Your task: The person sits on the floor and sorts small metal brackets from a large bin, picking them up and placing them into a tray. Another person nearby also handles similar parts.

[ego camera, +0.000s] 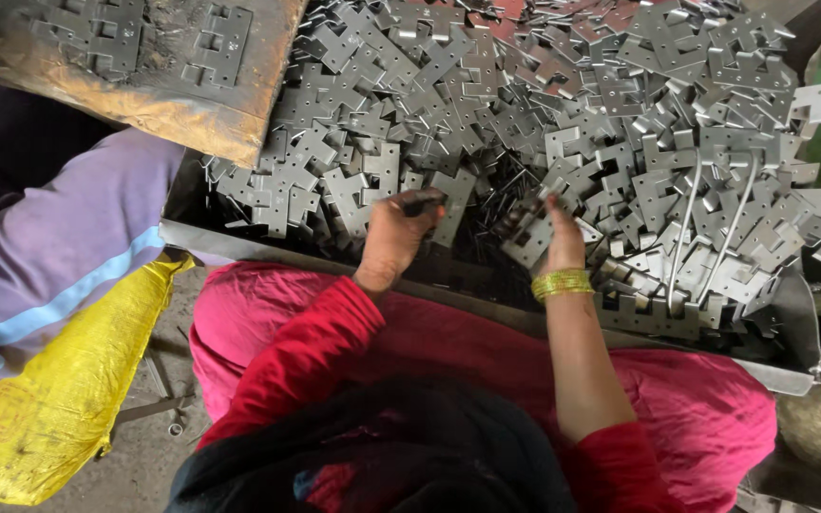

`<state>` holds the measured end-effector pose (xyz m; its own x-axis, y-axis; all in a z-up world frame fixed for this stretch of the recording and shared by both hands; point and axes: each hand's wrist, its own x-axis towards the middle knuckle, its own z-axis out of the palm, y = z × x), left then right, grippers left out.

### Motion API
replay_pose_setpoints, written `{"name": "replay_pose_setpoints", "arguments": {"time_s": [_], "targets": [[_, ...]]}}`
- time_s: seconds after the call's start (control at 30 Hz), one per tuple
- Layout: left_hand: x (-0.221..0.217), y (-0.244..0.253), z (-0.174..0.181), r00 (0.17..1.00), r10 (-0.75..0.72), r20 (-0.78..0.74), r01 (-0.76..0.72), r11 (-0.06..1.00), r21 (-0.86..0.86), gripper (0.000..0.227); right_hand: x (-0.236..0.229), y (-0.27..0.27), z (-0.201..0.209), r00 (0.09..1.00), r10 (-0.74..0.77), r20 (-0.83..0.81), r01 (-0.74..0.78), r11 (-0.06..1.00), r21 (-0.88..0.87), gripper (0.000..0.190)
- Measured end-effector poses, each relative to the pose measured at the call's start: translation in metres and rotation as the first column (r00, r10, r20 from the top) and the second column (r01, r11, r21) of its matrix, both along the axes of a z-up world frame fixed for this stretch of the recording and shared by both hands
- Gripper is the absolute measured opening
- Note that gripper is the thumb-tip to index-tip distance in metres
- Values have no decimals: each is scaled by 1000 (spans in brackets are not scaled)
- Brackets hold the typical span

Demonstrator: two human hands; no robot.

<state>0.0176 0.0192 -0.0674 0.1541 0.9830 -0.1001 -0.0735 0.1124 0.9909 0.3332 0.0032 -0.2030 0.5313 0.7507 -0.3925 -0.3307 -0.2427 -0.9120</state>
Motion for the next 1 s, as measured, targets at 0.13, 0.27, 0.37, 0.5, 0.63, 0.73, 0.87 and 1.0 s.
{"name": "replay_pose_setpoints", "arguments": {"time_s": [0.13, 0.27, 0.37, 0.5, 0.63, 0.73, 0.87, 1.0], "targets": [[36, -1, -15, 996, -15, 93, 15, 1000, -4, 26, -34, -15, 51, 973, 89, -215, -78, 995, 55, 63], [78, -16, -2, 997, 19, 71, -27, 993, 113, 40, -54, -28, 88, 930, 131, -344, -77, 983, 167, 61], [96, -33, 20, 937, -68, -343, 87, 995, 40, 38, -56, -33, 98, 815, 46, -578, 20, 994, 107, 64], [100, -53, 38, 766, 78, -638, 213, 906, 365, 54, -56, -37, 90, 806, 143, -574, 24, 962, 273, 36], [92, -54, 33, 847, 116, -518, 111, 916, 385, 75, -72, -31, 83, 937, 147, -318, -40, 946, 321, 37], [79, -39, 13, 929, 25, -370, 49, 981, 187, 69, -90, -24, 84, 965, 136, -226, -54, 940, 338, 38], [44, -5, -10, 956, -204, 211, 233, 965, -120, 37, -84, 9, 94, 902, 361, 238, -381, 923, 47, 48], [1, 3, -9, 996, -91, 0, 89, 985, -147, 33, -33, 59, 110, -55, 146, 988, 35, 989, -144, 56]]}}
